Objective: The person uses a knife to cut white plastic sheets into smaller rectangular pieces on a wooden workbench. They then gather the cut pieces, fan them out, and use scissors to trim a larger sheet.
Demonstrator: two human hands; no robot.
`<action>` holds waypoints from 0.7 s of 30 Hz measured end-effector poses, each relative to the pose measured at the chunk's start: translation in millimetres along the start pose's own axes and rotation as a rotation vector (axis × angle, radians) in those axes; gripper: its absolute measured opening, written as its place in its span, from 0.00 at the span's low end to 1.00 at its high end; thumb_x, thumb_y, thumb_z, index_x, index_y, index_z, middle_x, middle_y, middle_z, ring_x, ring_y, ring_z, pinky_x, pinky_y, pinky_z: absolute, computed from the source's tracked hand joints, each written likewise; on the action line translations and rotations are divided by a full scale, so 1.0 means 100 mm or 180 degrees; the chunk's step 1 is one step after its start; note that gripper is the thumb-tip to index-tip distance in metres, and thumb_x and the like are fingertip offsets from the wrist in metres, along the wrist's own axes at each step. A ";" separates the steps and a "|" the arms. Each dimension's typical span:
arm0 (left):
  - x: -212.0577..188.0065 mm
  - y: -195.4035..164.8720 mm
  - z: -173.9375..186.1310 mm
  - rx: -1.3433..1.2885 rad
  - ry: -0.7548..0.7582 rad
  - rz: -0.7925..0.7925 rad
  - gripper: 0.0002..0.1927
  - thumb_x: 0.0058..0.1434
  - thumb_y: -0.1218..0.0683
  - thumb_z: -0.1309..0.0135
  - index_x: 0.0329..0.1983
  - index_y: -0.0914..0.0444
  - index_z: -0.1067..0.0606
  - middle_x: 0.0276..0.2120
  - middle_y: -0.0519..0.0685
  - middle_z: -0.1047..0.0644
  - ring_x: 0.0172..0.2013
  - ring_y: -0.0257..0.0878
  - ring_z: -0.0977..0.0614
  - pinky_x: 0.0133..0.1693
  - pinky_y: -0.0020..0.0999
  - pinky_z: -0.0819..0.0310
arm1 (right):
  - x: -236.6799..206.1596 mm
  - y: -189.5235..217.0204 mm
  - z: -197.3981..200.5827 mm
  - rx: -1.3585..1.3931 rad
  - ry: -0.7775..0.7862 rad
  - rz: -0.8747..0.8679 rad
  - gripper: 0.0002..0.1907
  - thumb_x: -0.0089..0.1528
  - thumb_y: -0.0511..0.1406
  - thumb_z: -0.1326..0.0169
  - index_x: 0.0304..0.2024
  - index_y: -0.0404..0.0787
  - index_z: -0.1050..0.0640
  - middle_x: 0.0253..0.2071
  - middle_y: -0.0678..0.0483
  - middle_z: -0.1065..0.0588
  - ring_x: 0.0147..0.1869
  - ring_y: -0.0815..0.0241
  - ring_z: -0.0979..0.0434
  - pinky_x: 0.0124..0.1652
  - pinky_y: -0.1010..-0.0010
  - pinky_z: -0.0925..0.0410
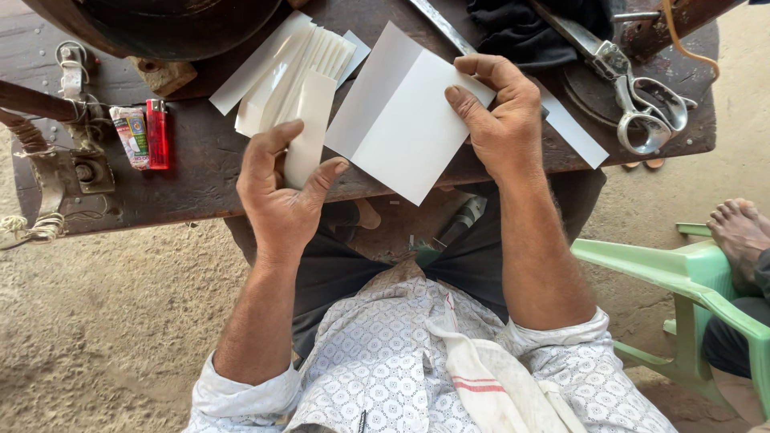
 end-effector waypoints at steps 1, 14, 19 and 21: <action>-0.01 -0.02 -0.02 -0.0265 0.0056 0.0201 0.30 0.65 0.42 0.31 0.61 0.61 0.30 0.51 0.50 0.22 0.51 0.35 0.17 0.53 0.30 0.11 | -0.01 -0.03 0.01 0.0103 -0.0006 -0.0025 0.18 0.65 0.34 0.34 0.56 0.37 0.21 0.45 0.51 0.19 0.46 0.66 0.19 0.44 0.76 0.23; -0.14 -0.22 -0.25 -0.2603 0.0110 0.1481 0.20 0.72 0.54 0.40 0.60 0.71 0.29 0.39 0.55 0.19 0.37 0.37 0.17 0.38 0.30 0.20 | -0.08 -0.34 0.22 0.1706 -0.0158 0.0408 0.10 0.67 0.30 0.33 0.46 0.37 0.22 0.38 0.53 0.21 0.39 0.68 0.22 0.42 0.80 0.28; -0.07 -0.40 -0.19 -0.3491 0.0346 0.1887 0.13 0.76 0.55 0.50 0.57 0.67 0.31 0.44 0.60 0.19 0.42 0.47 0.14 0.43 0.44 0.13 | -0.25 0.06 0.32 0.0848 -0.0457 0.1760 0.07 0.68 0.30 0.40 0.44 0.40 0.26 0.41 0.53 0.21 0.45 0.61 0.20 0.46 0.71 0.24; 0.00 -0.50 -0.14 -0.3645 0.0495 0.1889 0.16 0.73 0.55 0.50 0.59 0.67 0.32 0.50 0.60 0.20 0.47 0.48 0.14 0.41 0.45 0.14 | -0.35 0.22 0.34 0.0247 -0.0565 0.2362 0.06 0.66 0.30 0.42 0.42 0.41 0.27 0.42 0.53 0.21 0.49 0.57 0.19 0.48 0.67 0.24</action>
Point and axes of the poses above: each hand's wrist, its own x-axis towards the middle knuckle, its own z-axis out of the back of the hand, y = z × x, the point moved 1 cm from there along x, towards the middle knuckle
